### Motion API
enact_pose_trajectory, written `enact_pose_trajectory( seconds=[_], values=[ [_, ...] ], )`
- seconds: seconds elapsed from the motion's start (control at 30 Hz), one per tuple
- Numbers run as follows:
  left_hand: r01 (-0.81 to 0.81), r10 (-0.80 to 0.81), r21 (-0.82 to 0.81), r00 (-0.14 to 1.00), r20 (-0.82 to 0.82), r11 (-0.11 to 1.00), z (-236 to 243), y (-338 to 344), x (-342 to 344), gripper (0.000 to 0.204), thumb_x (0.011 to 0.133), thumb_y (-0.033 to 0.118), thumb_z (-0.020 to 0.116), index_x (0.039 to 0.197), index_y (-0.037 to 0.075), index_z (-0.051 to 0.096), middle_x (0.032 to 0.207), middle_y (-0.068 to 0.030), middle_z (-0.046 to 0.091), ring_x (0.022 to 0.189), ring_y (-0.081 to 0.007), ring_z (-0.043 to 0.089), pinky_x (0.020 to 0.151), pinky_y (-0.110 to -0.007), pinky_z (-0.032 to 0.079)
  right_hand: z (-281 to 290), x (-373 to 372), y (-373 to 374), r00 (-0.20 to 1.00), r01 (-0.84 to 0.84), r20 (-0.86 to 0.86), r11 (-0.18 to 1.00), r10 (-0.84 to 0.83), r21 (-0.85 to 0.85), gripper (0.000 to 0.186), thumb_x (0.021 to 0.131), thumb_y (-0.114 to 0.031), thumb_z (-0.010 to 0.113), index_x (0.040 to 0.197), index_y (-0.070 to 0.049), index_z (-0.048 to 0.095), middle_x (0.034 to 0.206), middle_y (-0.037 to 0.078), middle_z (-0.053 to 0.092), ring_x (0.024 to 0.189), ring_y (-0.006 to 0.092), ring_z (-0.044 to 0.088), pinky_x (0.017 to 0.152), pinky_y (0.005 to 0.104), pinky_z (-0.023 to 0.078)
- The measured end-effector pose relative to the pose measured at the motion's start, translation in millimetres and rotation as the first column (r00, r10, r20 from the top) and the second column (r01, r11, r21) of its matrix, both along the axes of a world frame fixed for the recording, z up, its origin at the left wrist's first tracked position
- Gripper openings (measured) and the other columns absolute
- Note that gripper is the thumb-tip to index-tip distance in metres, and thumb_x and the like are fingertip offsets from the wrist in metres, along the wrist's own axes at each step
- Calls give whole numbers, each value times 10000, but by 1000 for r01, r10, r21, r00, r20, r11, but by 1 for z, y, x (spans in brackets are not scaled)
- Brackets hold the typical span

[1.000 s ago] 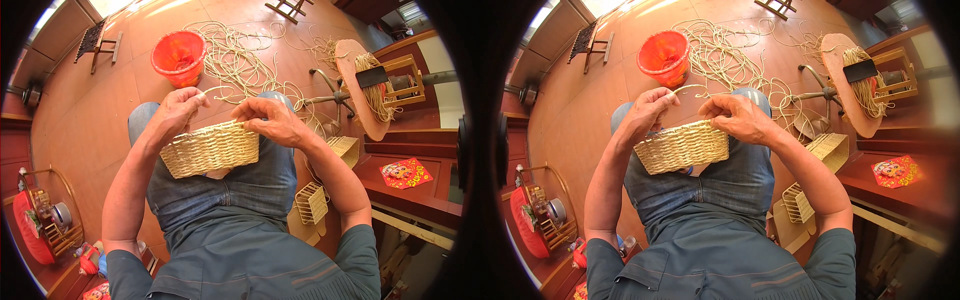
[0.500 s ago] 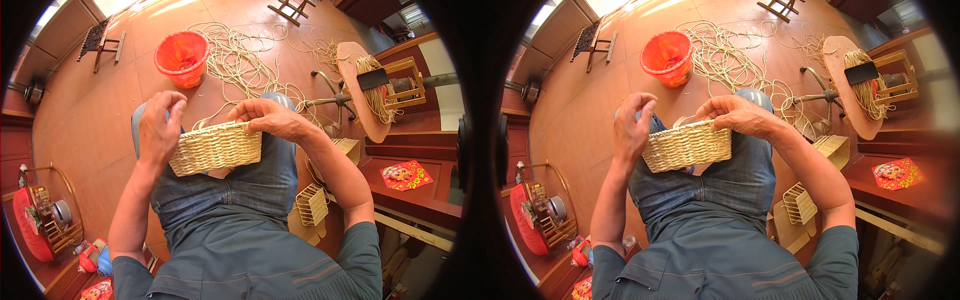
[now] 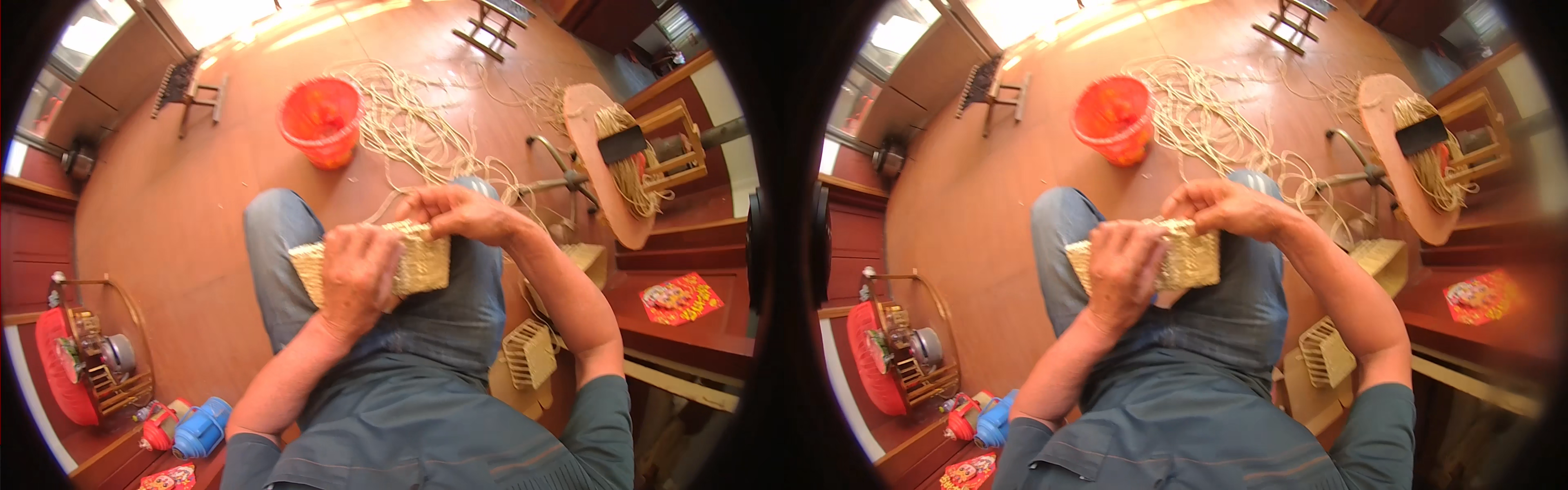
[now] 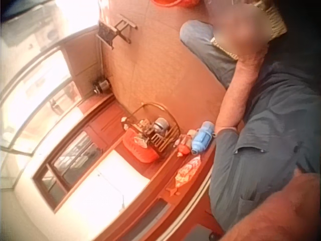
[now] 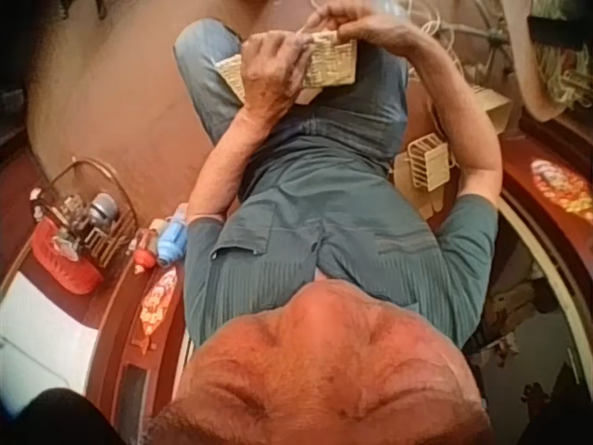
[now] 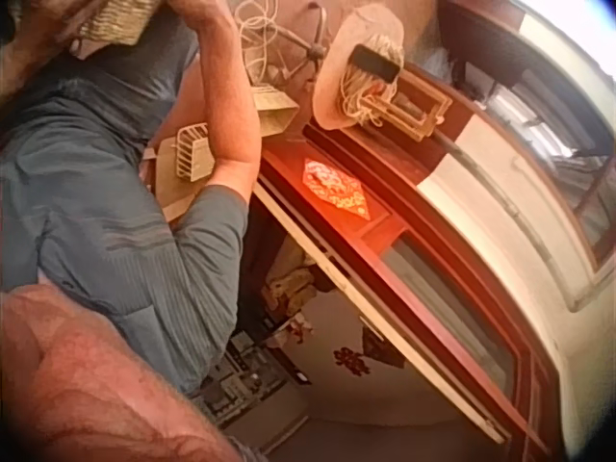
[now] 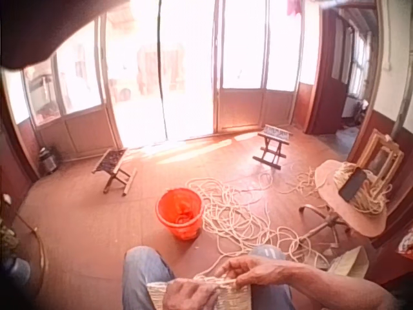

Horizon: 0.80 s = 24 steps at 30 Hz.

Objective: The person is weaving a small rectangular straw basket, working on the rim and handle sections.

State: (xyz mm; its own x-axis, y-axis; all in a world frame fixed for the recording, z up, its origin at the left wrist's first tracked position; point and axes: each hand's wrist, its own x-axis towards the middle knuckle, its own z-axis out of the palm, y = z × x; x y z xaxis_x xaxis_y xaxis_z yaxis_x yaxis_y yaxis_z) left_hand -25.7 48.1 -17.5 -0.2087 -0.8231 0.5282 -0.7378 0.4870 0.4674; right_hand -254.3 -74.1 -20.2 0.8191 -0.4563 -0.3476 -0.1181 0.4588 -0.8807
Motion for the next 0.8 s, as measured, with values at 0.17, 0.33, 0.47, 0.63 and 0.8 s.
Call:
enact_pose_trajectory(
  seconds=[0.17, 0.33, 0.47, 0.63, 0.8],
  values=[
    [38, -38, 4, 999, 23, 999, -6, 0, -8, 191, 969, 133, 700, 1139, 46, 700, 1021, -143, 638, 1023, -330, 636, 957, -474, 490, 0, -8, 1, 1000, 3, -18, 1000, -3, -18, 492, 899, 67, 691, 1387, 18, 646, 1197, 50, 759, 1119, 126, 708, 997, 292, 557],
    [24, -23, 62, 1000, -18, 998, -2, -2, -13, 158, 954, 152, 794, 1086, 87, 736, 1009, -94, 675, 1012, -312, 656, 930, -465, 500, -6, -13, 1, 1000, -9, 5, 996, 8, 85, 415, 930, 38, 757, 1323, -2, 630, 1140, 35, 752, 1054, 117, 718, 951, 281, 572],
    [18, -28, 154, 998, 61, 988, 6, -10, -11, 205, 905, 143, 809, 1058, 77, 691, 1017, -99, 631, 1038, -318, 624, 939, -444, 492, -9, -10, 0, 1000, 10, 6, 998, -10, 57, 423, 918, 59, 714, 1326, -2, 621, 1164, 50, 763, 1070, 119, 728, 954, 276, 580],
    [25, -26, 6, 923, 384, 1000, 18, -7, -22, 269, 826, 132, 767, 1044, 53, 631, 977, -129, 592, 1034, -308, 627, 922, -419, 505, -15, -12, 16, 994, 106, 43, 994, -105, -14, 398, 961, 17, 708, 1347, 11, 610, 1179, 65, 747, 1114, 134, 720, 993, 294, 578],
    [137, -118, -17, 902, 415, 990, 7, -9, -33, 152, 947, 131, 643, 1083, 68, 624, 966, -103, 606, 875, -250, 678, 761, -385, 573, -13, -20, 44, 952, 170, -120, 812, -282, -559, 319, 993, -133, 763, 1280, -19, 682, 1164, 26, 741, 1102, 126, 691, 988, 311, 554]
  ],
)
